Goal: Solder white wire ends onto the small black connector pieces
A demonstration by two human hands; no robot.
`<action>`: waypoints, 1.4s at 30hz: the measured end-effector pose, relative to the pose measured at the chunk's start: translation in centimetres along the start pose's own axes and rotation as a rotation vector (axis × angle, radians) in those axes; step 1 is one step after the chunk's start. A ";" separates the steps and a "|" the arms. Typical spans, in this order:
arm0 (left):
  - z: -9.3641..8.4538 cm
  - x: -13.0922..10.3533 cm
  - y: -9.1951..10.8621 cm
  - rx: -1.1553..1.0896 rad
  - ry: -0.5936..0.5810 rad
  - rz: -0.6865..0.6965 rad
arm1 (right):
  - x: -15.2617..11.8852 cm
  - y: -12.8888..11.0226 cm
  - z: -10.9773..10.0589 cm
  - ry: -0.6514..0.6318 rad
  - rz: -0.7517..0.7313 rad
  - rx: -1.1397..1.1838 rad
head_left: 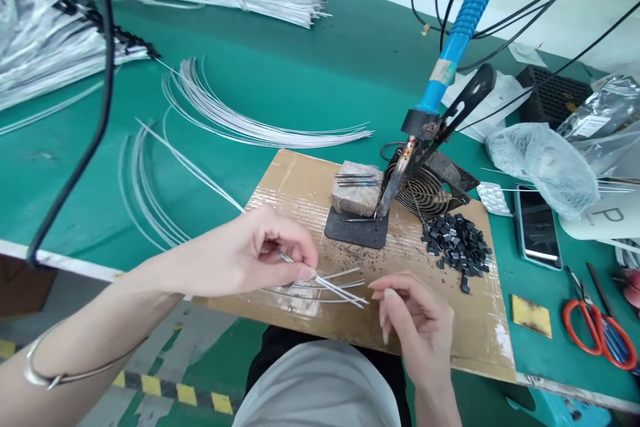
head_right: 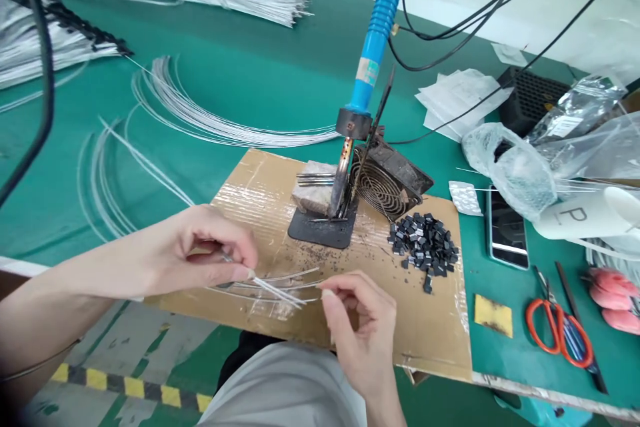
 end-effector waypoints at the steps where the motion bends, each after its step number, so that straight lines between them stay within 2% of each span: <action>1: 0.1 0.2 0.0 -0.011 0.006 0.006 | 0.2 -0.3 0.4 -0.055 -0.022 -0.026; 4: 0.2 0.7 -0.2 -0.006 0.023 0.012 | 0.6 -0.8 1.3 -0.156 -0.068 -0.084; 10: 0.7 0.8 -0.1 0.074 0.042 -0.039 | 0.6 -1.1 1.5 -0.181 -0.151 -0.206; 14: 2.7 0.6 0.4 0.206 0.082 -0.079 | 0.5 -0.9 1.5 -0.235 -0.167 -0.254; 17: 4.5 0.8 1.5 0.314 0.124 0.018 | 0.7 -0.9 1.7 -0.261 -0.195 -0.255; 19: 5.4 1.2 1.8 0.308 0.130 0.045 | 0.8 -1.0 1.7 -0.256 -0.222 -0.252; 21: 5.7 1.7 1.4 0.194 0.123 0.004 | 0.9 -1.0 1.7 -0.219 -0.237 -0.250; 26: 5.7 2.6 -0.1 -0.222 0.130 -0.099 | 0.7 -0.5 1.3 -0.058 -0.180 -0.175; 32: 4.7 2.8 -0.9 -0.348 0.250 -0.131 | 0.6 0.6 0.0 0.231 0.038 0.048; 34: 4.6 2.7 -1.0 -0.339 0.272 -0.133 | 0.6 0.9 0.2 0.238 0.072 0.121; 42: 4.4 2.6 -0.4 -0.269 0.328 -0.040 | 1.1 1.4 2.3 0.044 0.095 0.344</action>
Point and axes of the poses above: each hand's wrist, its own x-axis towards the middle knuckle, its own z-axis out of the palm, y = z × x, the point moved 6 cm from there along x, towards the middle knuckle, and after that the axes turned 9 degrees about -y, right-handed, at the moved point
